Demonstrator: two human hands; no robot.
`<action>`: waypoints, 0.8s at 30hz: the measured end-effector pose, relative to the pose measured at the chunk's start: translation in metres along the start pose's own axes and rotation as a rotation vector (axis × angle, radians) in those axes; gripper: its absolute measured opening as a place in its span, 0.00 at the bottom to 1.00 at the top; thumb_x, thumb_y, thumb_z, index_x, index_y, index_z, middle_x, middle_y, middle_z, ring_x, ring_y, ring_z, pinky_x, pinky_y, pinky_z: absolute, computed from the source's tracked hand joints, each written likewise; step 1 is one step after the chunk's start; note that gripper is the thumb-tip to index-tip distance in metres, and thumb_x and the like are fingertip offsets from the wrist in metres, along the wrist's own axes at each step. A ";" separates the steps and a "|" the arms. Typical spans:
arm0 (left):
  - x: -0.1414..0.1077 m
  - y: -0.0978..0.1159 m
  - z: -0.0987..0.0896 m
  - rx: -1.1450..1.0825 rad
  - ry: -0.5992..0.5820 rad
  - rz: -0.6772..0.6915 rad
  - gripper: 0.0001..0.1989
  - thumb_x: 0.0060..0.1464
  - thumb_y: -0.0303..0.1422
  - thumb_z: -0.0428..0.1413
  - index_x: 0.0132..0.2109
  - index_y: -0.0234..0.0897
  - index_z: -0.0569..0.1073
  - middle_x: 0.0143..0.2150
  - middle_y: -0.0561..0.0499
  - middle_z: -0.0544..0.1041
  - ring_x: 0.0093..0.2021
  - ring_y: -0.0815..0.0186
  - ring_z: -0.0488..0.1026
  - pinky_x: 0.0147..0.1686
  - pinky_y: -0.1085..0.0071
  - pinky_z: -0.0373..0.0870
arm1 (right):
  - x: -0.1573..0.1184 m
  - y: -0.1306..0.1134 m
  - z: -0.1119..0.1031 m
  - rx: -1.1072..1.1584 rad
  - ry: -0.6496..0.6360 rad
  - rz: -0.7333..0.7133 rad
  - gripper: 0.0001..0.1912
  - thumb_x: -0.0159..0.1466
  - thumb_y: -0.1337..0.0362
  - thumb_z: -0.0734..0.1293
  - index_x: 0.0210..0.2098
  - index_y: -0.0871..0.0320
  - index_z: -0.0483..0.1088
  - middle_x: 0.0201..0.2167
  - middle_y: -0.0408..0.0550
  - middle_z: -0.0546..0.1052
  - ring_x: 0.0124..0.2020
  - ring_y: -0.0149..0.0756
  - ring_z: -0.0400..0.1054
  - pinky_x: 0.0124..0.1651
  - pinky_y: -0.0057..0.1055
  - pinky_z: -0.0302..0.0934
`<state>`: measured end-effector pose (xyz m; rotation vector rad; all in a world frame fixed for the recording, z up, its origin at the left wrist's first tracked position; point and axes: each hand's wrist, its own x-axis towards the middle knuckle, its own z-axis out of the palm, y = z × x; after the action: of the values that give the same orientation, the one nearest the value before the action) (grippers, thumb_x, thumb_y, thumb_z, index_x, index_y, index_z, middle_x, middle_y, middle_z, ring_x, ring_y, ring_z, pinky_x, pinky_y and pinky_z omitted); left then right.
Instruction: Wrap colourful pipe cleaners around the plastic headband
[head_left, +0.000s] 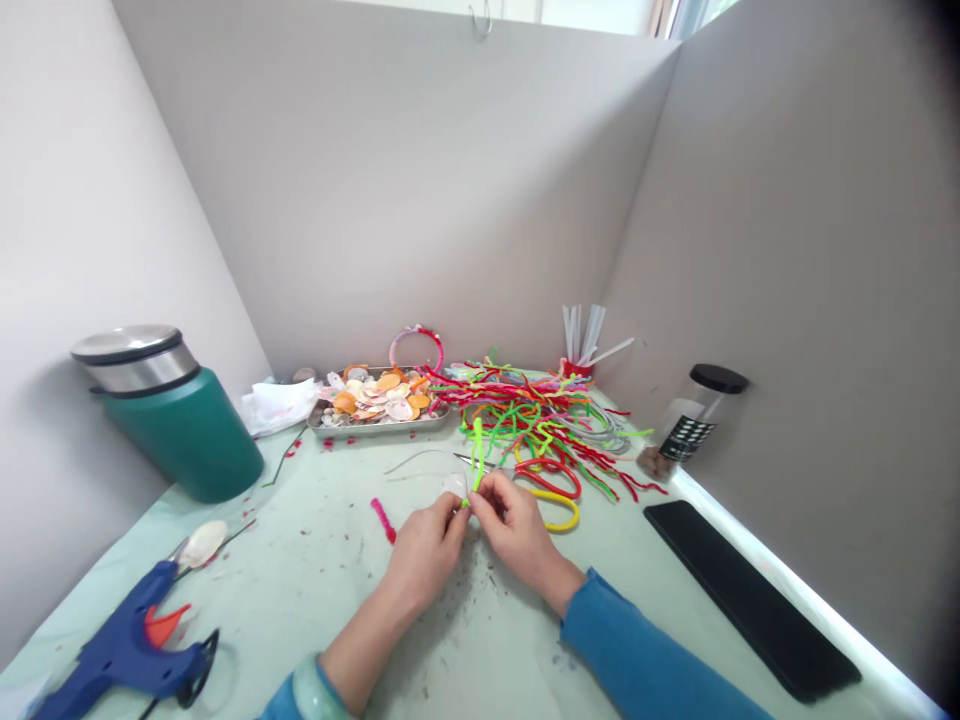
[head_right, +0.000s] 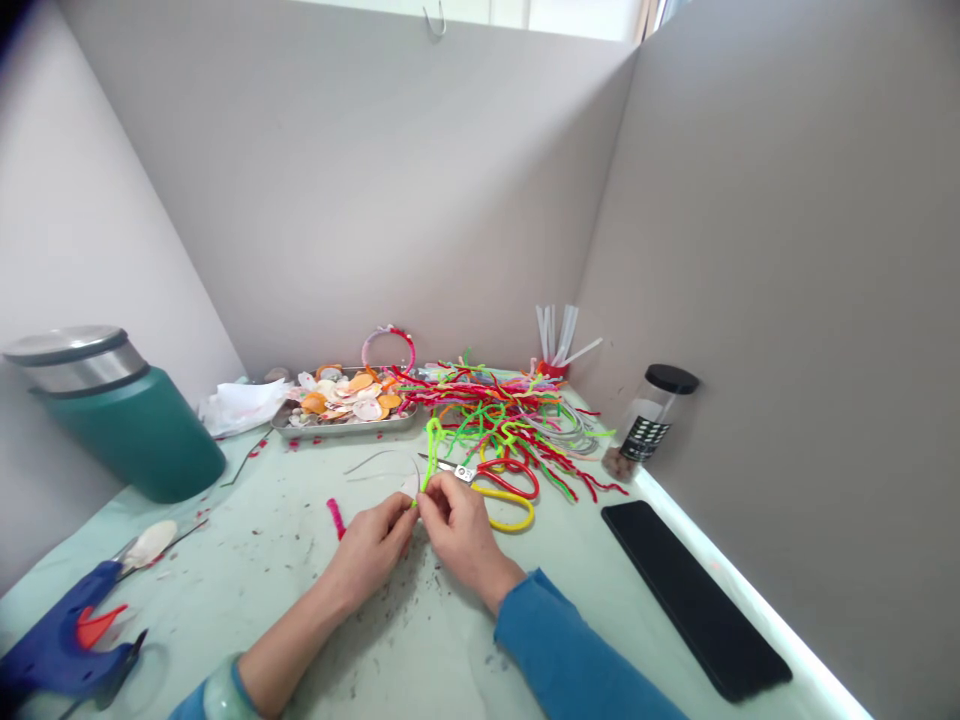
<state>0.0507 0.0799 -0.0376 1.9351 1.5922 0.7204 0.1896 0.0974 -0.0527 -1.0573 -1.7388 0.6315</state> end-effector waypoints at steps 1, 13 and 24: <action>0.001 0.000 0.000 -0.015 0.011 0.006 0.12 0.58 0.35 0.42 0.29 0.39 0.64 0.20 0.55 0.67 0.24 0.68 0.65 0.25 0.75 0.52 | 0.000 0.000 0.000 0.006 -0.001 0.005 0.07 0.61 0.66 0.60 0.26 0.58 0.59 0.21 0.38 0.62 0.23 0.27 0.55 0.26 0.25 0.50; 0.001 -0.001 -0.001 -0.207 0.109 0.072 0.12 0.57 0.37 0.44 0.29 0.38 0.64 0.21 0.56 0.65 0.24 0.69 0.62 0.26 0.75 0.54 | 0.003 0.004 0.003 0.322 -0.042 0.194 0.07 0.59 0.64 0.62 0.26 0.58 0.61 0.20 0.37 0.62 0.21 0.26 0.55 0.23 0.23 0.50; 0.001 -0.004 -0.001 -0.108 0.171 0.123 0.13 0.56 0.37 0.45 0.28 0.37 0.66 0.20 0.58 0.62 0.21 0.72 0.58 0.24 0.77 0.52 | 0.007 -0.003 -0.001 0.608 -0.165 0.353 0.13 0.59 0.58 0.63 0.24 0.58 0.60 0.16 0.35 0.63 0.14 0.22 0.51 0.18 0.22 0.45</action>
<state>0.0470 0.0816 -0.0398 1.9489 1.5073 1.0260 0.1884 0.1021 -0.0468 -0.8891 -1.3542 1.3998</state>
